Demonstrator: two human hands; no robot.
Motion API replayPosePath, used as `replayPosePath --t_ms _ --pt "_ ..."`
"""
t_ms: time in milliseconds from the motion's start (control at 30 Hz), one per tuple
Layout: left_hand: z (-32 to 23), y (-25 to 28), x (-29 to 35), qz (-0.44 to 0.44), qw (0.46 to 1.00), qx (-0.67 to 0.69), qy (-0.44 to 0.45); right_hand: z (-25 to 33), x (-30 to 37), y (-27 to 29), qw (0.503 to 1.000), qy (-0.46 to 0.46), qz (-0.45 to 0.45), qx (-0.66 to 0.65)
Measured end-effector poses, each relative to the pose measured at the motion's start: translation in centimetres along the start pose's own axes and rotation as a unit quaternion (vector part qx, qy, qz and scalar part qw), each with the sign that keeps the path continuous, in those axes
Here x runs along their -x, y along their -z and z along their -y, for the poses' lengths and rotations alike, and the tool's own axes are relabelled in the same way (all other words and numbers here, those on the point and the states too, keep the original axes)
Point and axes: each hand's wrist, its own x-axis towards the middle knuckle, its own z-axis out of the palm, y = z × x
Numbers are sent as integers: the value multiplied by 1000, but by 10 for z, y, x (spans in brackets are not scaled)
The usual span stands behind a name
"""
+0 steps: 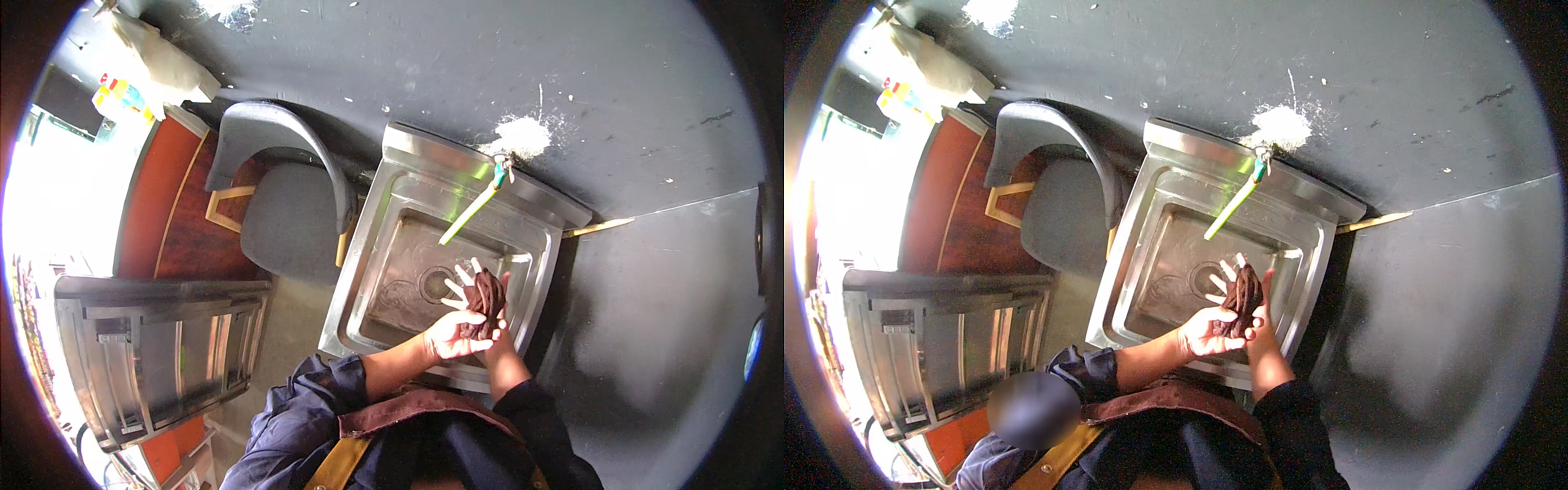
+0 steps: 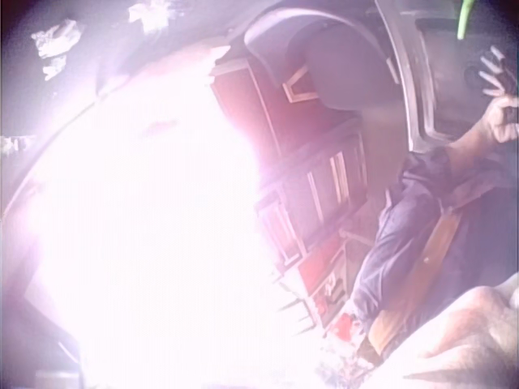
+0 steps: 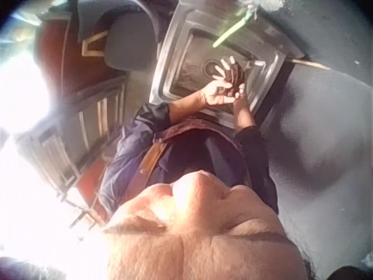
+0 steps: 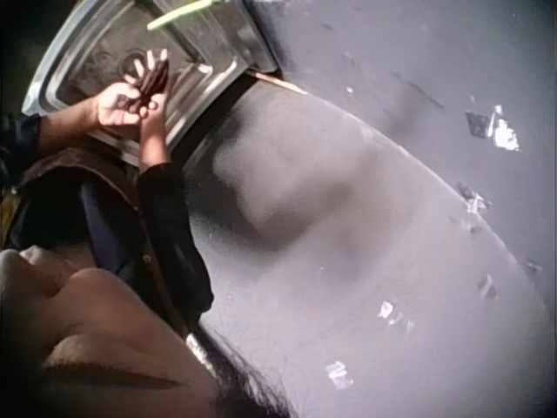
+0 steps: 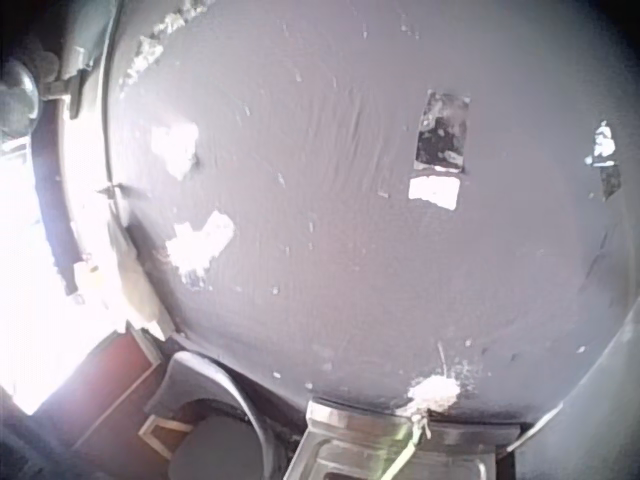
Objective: The person wipes a stainless steel display counter with a cloth, then rinses the cloth at a sink. The person returns to the counter and stacks vacuum-sealed snack packages into neat rows.
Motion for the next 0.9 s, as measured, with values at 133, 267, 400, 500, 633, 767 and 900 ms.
replayPosePath --t_ms 133,267,400,500,633,767,900 --pt "-1 2 -2 60 996 60 -9 -18 3 -1 973 169 108 -115" --pt "-23 9 4 -115 986 -97 66 21 -4 -19 979 51 196 -24" --pt "-31 23 -6 -302 887 -339 85 37 -25 -16 884 -28 -186 428" --pt "-30 41 -14 -383 505 -771 60 2 -46 -2 625 16 -303 719" --pt "-21 51 -7 -394 318 -861 48 -28 -53 14 488 -30 -359 795" --pt "-21 21 5 -389 400 -830 -15 2 -27 9 819 -100 -254 505" --pt "-15 -22 19 -322 901 -275 92 27 18 -10 993 18 -18 112"
